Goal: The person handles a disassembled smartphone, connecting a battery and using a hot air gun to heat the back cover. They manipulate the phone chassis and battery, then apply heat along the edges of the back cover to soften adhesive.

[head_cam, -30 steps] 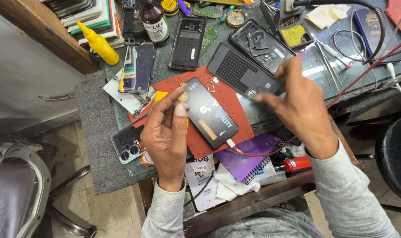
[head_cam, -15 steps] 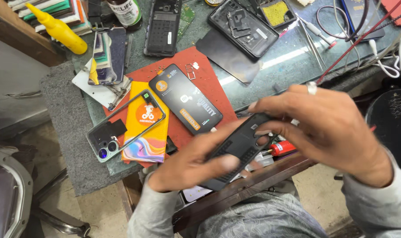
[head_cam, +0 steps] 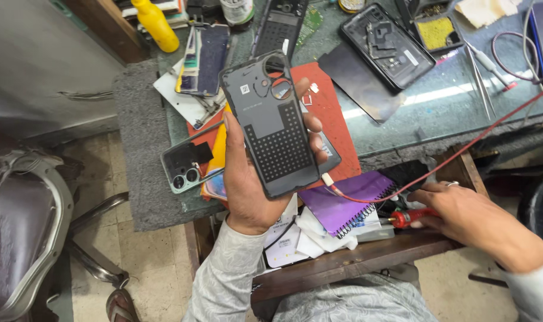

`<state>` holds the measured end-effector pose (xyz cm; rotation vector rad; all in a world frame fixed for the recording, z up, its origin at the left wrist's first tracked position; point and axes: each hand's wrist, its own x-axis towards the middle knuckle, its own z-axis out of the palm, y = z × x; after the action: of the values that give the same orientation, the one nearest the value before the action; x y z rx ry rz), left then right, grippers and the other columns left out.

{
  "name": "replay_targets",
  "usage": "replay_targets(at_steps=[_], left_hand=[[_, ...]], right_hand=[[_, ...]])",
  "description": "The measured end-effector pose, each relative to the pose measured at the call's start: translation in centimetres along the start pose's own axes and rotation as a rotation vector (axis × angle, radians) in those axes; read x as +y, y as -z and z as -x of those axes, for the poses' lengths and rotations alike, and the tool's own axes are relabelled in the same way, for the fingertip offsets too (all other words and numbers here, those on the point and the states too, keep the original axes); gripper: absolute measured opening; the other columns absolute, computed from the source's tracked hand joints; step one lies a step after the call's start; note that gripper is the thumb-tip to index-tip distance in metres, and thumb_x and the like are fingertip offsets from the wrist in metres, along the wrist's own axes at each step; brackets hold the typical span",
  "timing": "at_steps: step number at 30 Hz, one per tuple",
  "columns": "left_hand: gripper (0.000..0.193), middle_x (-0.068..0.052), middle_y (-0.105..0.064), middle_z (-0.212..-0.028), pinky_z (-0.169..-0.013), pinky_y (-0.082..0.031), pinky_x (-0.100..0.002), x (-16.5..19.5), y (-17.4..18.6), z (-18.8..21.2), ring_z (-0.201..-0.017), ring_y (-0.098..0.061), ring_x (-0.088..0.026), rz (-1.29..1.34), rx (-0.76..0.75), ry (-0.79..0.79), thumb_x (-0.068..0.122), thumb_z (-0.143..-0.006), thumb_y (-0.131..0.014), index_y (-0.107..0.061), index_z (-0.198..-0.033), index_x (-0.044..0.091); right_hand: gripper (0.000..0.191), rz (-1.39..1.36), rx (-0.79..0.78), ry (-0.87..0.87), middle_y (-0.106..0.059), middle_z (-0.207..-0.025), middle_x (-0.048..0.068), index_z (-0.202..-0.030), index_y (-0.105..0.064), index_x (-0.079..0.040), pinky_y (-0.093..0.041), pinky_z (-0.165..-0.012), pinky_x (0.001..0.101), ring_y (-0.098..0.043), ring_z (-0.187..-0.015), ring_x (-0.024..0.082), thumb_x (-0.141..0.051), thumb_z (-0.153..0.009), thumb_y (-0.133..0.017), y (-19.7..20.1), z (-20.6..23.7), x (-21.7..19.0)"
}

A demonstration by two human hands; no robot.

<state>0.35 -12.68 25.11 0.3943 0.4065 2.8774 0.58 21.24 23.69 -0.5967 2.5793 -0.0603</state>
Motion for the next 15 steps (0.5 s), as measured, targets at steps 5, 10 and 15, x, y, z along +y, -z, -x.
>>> replay_targets(at_steps=[5,10,15], left_hand=[[0.094,-0.017,-0.065,-0.112,-0.092,-0.058,-0.039,-0.1,0.1,-0.6,-0.1,-0.067,-0.025,0.072,0.054,-0.049,0.073,-0.108,-0.03,-0.035,-0.159,-0.006],[0.095,-0.017,-0.065,-0.108,-0.091,-0.059,-0.041,0.1,0.7,-0.7,-0.098,-0.068,-0.026,0.03,0.061,-0.077,0.074,-0.11,-0.027,-0.037,-0.157,-0.008],[0.095,-0.017,-0.064,-0.108,-0.094,-0.06,-0.052,0.0,1.2,-0.6,-0.1,-0.07,-0.032,0.085,0.05,-0.047,0.074,-0.108,-0.025,-0.036,-0.159,-0.006]], right_hand=[[0.054,0.054,-0.416,-0.115,-0.077,-0.1,0.006,-0.127,-0.068,-0.028,-0.058,-0.088,0.0417,-0.072,-0.1,0.029,-0.032,-0.075,-0.082,-0.8,-2.4,1.1],[0.05,0.048,-0.375,0.014,-0.076,-0.11,0.003,-0.128,-0.069,-0.027,-0.056,-0.093,0.0388,-0.071,-0.106,0.025,-0.035,-0.08,-0.077,0.4,-2.2,1.6],[0.05,-0.225,-0.36,0.212,-0.068,-0.124,0.001,-0.125,-0.07,-0.014,-0.05,-0.1,0.0388,-0.062,-0.117,0.021,-0.041,-0.084,-0.077,2.0,0.3,3.3]])
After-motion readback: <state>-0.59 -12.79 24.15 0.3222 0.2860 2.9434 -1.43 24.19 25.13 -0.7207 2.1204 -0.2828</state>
